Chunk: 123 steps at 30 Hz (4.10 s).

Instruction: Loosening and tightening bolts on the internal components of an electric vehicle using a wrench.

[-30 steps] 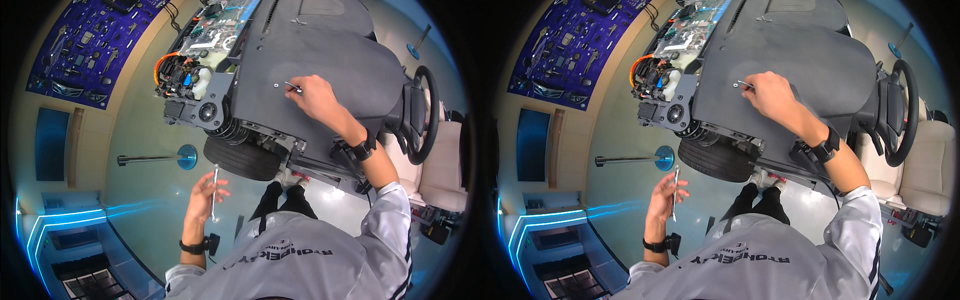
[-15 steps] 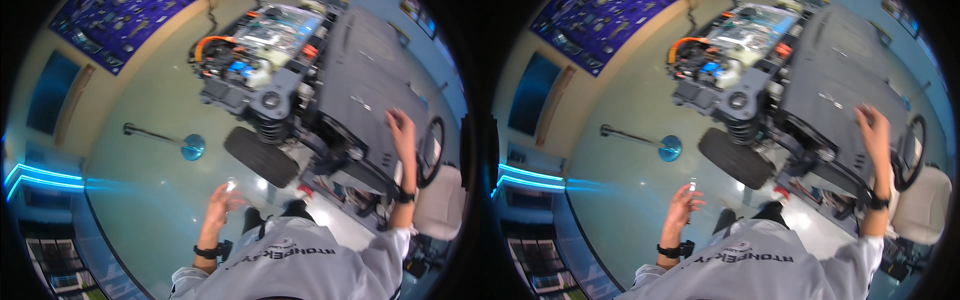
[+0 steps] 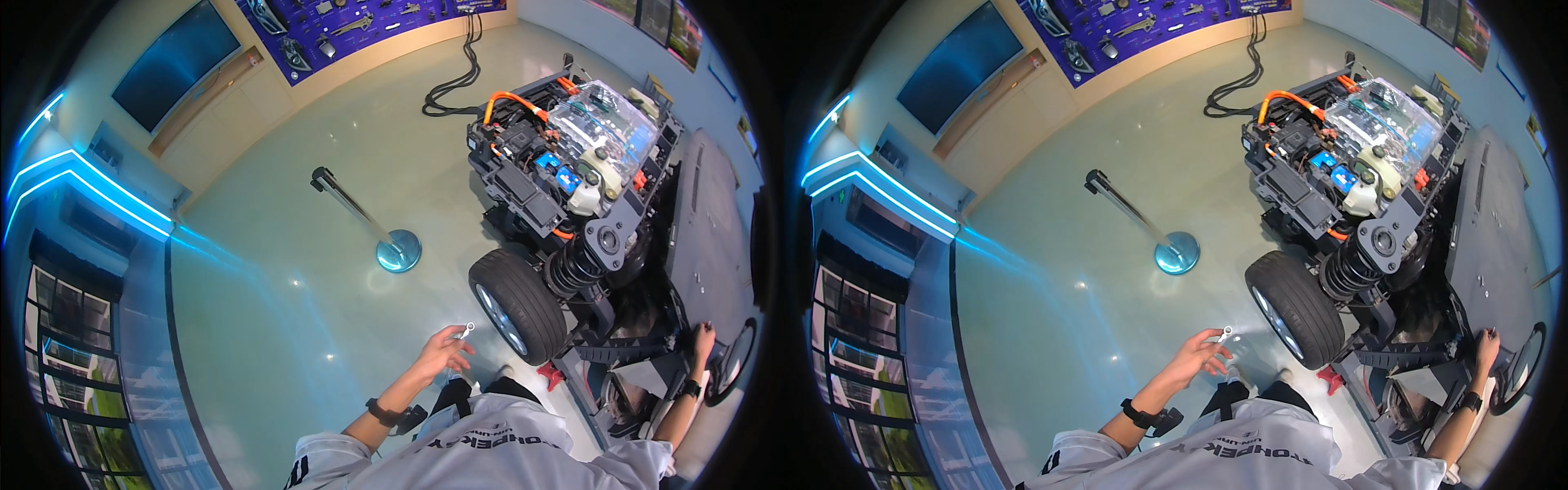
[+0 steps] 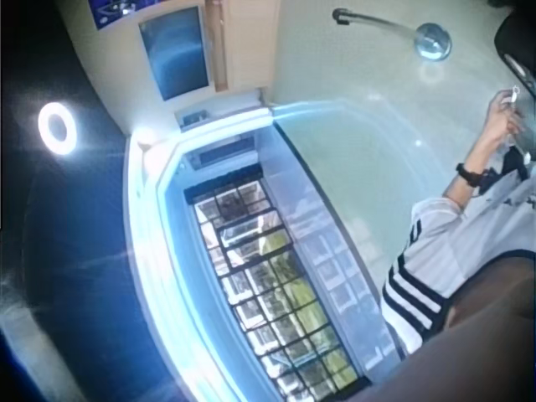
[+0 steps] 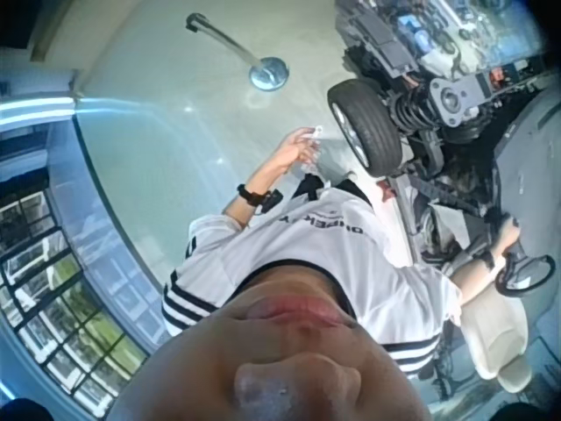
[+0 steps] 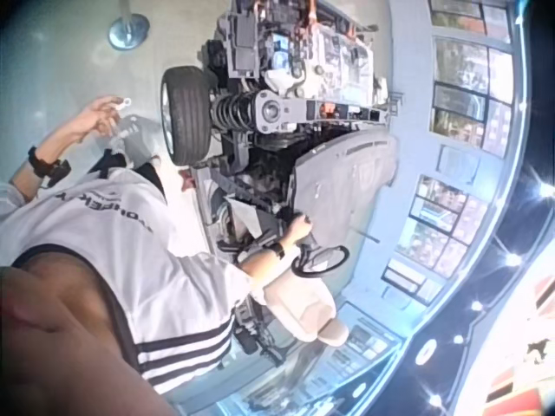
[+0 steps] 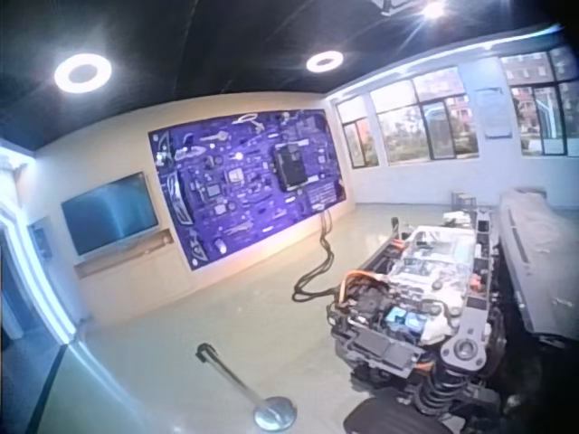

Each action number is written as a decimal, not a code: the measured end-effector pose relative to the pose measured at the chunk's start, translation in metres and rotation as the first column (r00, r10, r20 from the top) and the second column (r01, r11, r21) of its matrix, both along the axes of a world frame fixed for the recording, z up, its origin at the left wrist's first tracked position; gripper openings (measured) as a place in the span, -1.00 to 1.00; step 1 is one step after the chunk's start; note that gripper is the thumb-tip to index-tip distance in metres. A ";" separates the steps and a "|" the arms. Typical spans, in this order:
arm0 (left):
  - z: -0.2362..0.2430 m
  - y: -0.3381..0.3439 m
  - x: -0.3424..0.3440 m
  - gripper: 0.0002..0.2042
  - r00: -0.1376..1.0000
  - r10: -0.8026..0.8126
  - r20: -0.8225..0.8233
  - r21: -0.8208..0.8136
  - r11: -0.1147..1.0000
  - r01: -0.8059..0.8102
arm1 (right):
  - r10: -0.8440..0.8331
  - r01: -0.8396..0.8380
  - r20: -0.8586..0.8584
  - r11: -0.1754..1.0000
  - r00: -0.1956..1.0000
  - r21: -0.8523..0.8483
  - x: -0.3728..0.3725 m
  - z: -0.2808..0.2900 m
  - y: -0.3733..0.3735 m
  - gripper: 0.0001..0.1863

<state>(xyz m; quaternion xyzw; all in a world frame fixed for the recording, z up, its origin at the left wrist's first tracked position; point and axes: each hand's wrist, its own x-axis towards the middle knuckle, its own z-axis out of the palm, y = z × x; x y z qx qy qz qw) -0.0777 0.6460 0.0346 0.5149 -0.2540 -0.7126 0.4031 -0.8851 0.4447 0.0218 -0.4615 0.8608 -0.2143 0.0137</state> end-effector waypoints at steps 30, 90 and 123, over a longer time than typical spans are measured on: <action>-0.032 -0.340 0.102 -0.71 0.808 -0.448 0.384 -0.143 0.835 0.531 | 0.825 -0.875 0.404 0.471 0.395 -0.107 0.719 0.017 -0.124 -0.88; -0.267 -0.743 0.076 -0.79 0.273 -0.957 0.097 0.396 0.289 0.871 | -0.127 0.137 0.131 0.988 0.983 -0.074 0.634 -0.188 -0.332 -0.82; -0.276 -0.767 0.099 -0.79 0.367 -0.879 0.303 -0.029 0.376 0.926 | -0.171 0.170 0.015 0.983 0.985 0.071 0.643 -0.199 -0.329 -0.76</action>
